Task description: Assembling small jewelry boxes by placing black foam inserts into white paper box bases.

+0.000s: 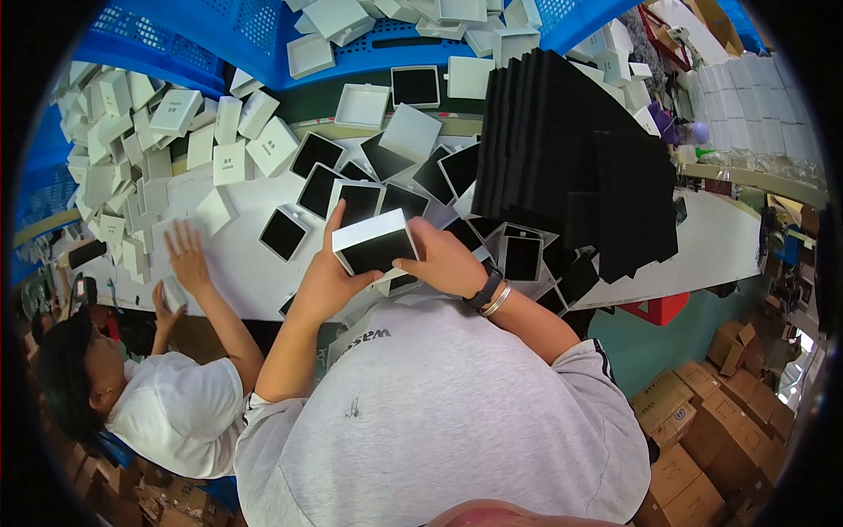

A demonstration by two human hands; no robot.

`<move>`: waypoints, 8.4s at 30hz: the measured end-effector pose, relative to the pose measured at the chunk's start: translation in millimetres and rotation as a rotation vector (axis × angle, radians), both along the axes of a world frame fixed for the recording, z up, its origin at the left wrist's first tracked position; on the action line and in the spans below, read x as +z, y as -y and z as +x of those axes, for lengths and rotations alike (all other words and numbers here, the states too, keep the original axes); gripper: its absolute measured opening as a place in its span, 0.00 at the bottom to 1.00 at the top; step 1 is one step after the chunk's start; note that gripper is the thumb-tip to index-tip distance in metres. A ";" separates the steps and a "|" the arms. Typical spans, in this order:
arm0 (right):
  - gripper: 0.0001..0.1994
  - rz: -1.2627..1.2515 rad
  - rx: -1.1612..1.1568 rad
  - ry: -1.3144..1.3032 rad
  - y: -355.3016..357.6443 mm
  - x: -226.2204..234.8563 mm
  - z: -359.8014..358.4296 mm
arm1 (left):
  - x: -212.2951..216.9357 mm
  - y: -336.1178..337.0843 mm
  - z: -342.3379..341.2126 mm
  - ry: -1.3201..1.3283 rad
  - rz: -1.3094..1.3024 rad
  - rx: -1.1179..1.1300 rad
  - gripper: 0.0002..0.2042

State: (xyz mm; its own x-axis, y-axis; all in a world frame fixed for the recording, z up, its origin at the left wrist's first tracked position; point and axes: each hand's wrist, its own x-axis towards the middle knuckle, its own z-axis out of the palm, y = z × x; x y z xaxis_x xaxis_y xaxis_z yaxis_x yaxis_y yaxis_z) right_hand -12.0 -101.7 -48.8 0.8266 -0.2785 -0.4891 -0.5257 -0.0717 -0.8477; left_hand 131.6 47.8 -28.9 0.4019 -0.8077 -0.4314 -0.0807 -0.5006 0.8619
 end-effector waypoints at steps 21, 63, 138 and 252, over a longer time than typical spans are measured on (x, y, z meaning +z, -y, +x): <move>0.35 -1.253 -0.665 -0.110 127.4 20.2 -156.7 | -206.4 153.1 191.1 0.795 0.361 0.101 0.29; 0.25 -1.055 -0.047 0.640 -11.7 72.5 -103.2 | 31.0 42.3 -126.8 -0.042 -0.718 0.264 0.25; 0.13 -1.162 -0.970 0.140 129.9 -3.4 -174.2 | -89.4 -35.2 68.5 -0.752 -0.508 0.581 0.25; 0.33 -0.518 0.628 0.184 -75.2 -118.4 -32.2 | -175.0 -168.2 52.0 1.161 0.516 0.300 0.37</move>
